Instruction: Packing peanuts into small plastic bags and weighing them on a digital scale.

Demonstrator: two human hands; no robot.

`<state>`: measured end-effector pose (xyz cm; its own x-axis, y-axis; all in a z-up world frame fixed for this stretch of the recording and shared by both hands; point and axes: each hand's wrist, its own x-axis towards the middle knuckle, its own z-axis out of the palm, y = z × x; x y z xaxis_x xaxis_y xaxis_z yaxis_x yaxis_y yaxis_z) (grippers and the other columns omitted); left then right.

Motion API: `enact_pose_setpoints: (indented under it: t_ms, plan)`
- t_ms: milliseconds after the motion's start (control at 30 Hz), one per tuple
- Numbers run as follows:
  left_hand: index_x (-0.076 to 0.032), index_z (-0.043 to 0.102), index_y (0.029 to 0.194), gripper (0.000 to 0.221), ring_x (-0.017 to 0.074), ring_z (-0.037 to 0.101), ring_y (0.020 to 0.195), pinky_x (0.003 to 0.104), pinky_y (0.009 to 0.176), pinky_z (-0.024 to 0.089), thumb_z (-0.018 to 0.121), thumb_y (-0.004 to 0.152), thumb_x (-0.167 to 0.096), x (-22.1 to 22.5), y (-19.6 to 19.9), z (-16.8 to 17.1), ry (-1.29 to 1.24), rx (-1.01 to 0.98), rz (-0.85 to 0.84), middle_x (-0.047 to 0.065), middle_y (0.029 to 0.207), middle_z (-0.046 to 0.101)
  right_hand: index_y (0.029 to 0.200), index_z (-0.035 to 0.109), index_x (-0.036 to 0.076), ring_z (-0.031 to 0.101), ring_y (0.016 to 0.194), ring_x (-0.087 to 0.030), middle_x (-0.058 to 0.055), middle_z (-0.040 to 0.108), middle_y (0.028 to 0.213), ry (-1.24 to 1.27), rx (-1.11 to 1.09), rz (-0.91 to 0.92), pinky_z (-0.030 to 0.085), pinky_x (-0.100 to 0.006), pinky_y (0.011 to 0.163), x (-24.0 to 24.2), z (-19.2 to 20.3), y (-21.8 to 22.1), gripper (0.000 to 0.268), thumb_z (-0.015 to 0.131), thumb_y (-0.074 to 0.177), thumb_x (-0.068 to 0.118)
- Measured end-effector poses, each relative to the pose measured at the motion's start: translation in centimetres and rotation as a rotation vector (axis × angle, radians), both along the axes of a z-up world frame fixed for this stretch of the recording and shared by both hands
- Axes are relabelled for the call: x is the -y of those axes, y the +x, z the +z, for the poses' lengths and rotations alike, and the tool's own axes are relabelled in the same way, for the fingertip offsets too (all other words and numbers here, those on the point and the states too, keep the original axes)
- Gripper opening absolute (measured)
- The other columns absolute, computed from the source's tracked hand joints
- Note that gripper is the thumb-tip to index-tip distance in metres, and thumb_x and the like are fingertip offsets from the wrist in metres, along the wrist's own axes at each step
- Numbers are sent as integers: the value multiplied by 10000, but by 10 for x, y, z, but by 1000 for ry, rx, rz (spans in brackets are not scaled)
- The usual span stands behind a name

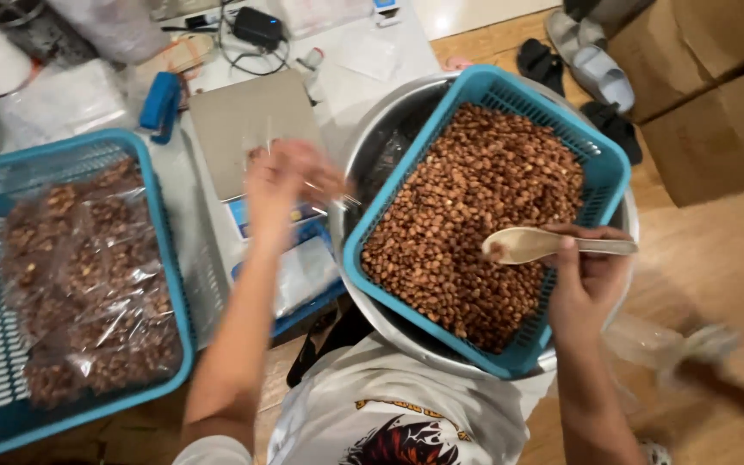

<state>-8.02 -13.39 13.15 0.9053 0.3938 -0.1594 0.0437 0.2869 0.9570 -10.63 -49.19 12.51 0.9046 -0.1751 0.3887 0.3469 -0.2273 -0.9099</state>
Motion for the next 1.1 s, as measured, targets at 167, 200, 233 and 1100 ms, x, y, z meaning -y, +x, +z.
enact_pose_setpoints:
  t_ms: [167, 200, 233, 1100]
  plan:
    - [19, 752, 1057, 237, 661, 526, 1174, 668, 1030, 405, 596, 1109, -151, -115, 65, -150, 884, 236, 156, 413, 1329, 547, 1177, 378, 59, 669, 970, -219, -226, 690, 1075, -32, 39, 15, 558, -298, 805, 2, -6, 0, 169, 531, 1112, 27]
    - [5, 762, 1049, 231, 571, 598, 1096, 597, 979, 453, 616, 1110, -164, -123, 70, -162, 905, 210, 163, 336, 1191, 623, 1168, 372, 47, 680, 994, -249, -239, 686, 1073, -42, 48, 17, 551, -319, 840, -3, 0, -3, 171, 528, 1106, 18]
    - [-9, 772, 1041, 226, 482, 672, 1018, 527, 929, 502, 636, 1112, -176, -134, 78, -171, 930, 189, 178, 259, 1054, 699, 1158, 365, 34, 690, 1017, -280, -253, 682, 1072, -48, 66, 22, 544, -339, 875, -9, 7, -3, 172, 525, 1100, 8]
    - [-122, 636, 1269, 349, 208, 670, 1007, 307, 774, 569, 626, 981, -320, 28, -86, -18, -305, -148, -764, 90, 1184, 690, 1077, 443, -78, 686, 1098, -450, -396, 635, 1175, -334, 289, 261, 579, -511, 974, -63, 40, -24, 88, 515, 1126, -83]
